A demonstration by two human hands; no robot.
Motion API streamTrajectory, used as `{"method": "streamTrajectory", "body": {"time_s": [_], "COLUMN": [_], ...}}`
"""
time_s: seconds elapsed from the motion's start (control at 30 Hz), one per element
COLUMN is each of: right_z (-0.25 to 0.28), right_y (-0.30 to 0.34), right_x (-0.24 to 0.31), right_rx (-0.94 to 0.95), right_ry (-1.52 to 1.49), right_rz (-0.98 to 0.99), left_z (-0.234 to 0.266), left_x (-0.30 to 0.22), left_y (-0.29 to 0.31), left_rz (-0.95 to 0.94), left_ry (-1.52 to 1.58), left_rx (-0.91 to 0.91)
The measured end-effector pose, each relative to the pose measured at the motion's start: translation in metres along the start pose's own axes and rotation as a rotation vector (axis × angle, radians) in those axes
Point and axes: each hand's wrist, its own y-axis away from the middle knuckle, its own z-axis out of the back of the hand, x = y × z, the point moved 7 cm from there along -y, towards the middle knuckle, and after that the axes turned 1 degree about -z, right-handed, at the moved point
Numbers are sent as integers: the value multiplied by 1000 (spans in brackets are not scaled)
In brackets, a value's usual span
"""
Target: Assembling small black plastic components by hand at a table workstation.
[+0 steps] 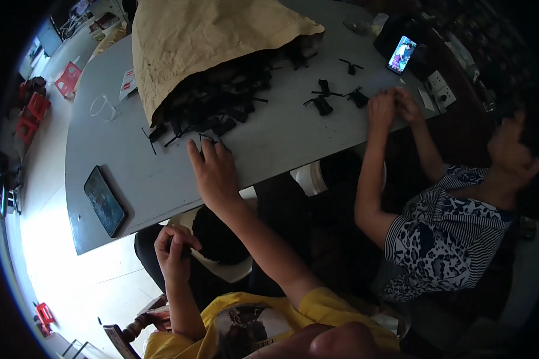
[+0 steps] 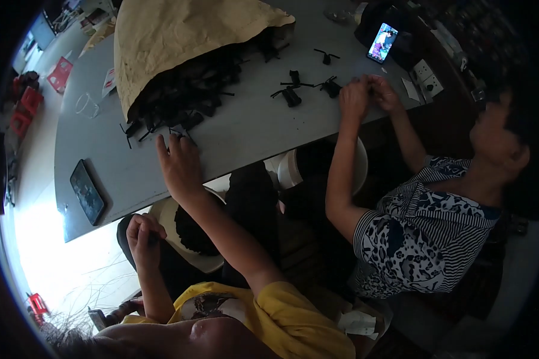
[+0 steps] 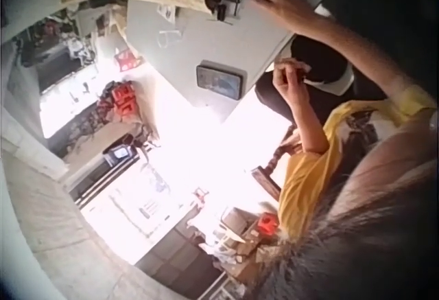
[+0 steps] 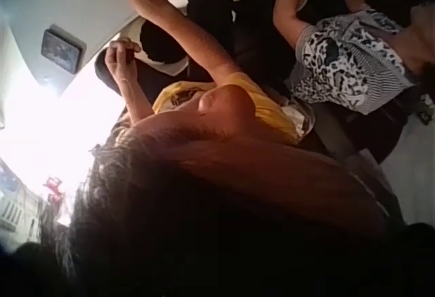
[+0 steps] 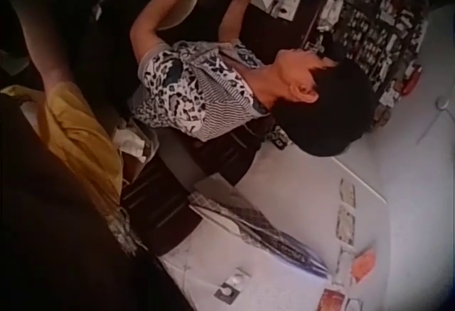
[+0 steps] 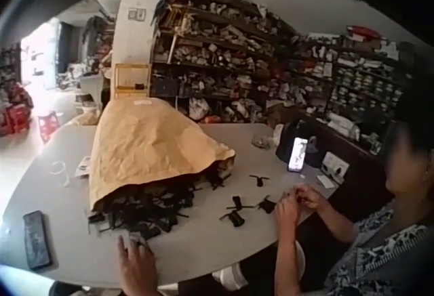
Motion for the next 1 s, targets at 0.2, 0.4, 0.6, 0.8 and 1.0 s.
{"method": "streamTrajectory", "body": {"time_s": [0.2,0.4,0.6,0.8,1.0], "right_z": [22,36,17,12,10], "right_y": [2,4,28,41,43], "right_x": [-8,-31,8,34,28], "right_rx": [-144,-258,514,595,405], "right_ry": [-384,-963,-1781,-1705,-1172], "right_rz": [-17,-235,-363,-174,-127], "left_z": [-5,3,1,22,27], "left_x": [-6,-2,-23,-23,-25], "left_y": [-2,-1,-7,-4,-1], "left_rz": [25,-7,-205,-252,-269], "left_ry": [-60,-202,-335,-370,-594], "left_rx": [-31,-12,-202,-335,-391]}}
